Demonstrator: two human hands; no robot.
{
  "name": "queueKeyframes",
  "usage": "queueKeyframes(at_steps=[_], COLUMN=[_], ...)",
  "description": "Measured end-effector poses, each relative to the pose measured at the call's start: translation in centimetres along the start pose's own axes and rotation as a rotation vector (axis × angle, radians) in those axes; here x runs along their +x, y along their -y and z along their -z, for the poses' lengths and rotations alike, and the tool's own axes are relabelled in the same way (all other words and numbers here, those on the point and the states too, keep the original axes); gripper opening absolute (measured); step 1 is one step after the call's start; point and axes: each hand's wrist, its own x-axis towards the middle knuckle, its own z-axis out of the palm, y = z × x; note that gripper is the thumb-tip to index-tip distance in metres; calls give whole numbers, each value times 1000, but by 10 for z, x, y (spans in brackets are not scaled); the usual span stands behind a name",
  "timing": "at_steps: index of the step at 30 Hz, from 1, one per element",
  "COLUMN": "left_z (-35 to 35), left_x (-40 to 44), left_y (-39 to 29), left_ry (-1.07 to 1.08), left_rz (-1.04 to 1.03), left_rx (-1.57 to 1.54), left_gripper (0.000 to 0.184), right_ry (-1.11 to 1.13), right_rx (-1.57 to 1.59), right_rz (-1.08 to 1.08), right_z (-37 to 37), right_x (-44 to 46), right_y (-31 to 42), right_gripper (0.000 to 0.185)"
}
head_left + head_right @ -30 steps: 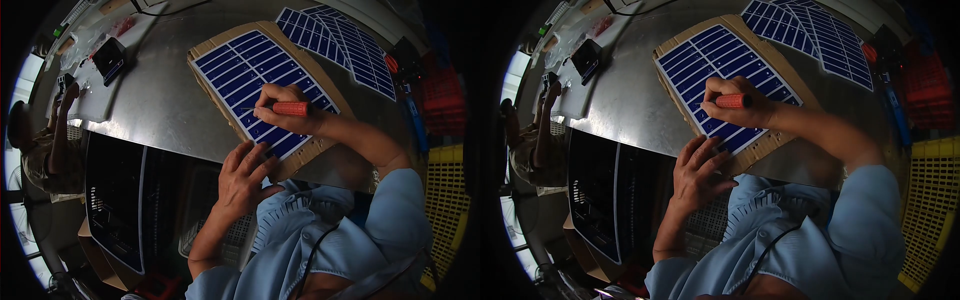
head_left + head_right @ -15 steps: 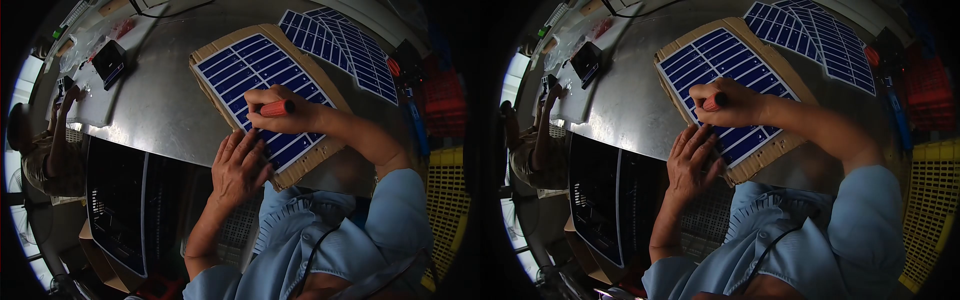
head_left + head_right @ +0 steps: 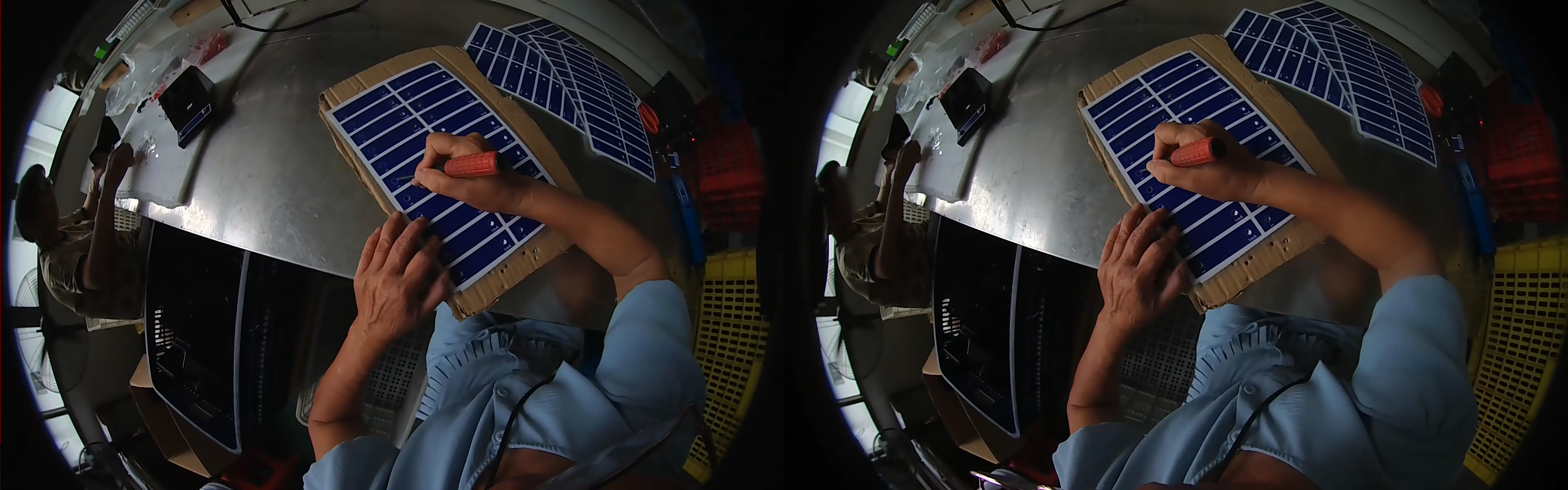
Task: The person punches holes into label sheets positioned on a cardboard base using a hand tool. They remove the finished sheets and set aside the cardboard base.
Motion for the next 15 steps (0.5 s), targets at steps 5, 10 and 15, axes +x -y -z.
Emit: queueKeyframes(at_steps=[5,10,15], left_z=[2,-2,-2], left_x=[-1,-2,0], left_y=[-2,2,3], left_ry=[52,23,8], left_rz=[52,34,-4], left_rx=[-6,-16,-16], left_gripper=[38,37,38], right_ry=[68,176,281], right_rx=[-28,-166,-214], right_rz=[36,98,65], right_z=[2,4,4], right_x=[6,16,25], right_y=[-1,9,16], right_gripper=[15,11,9])
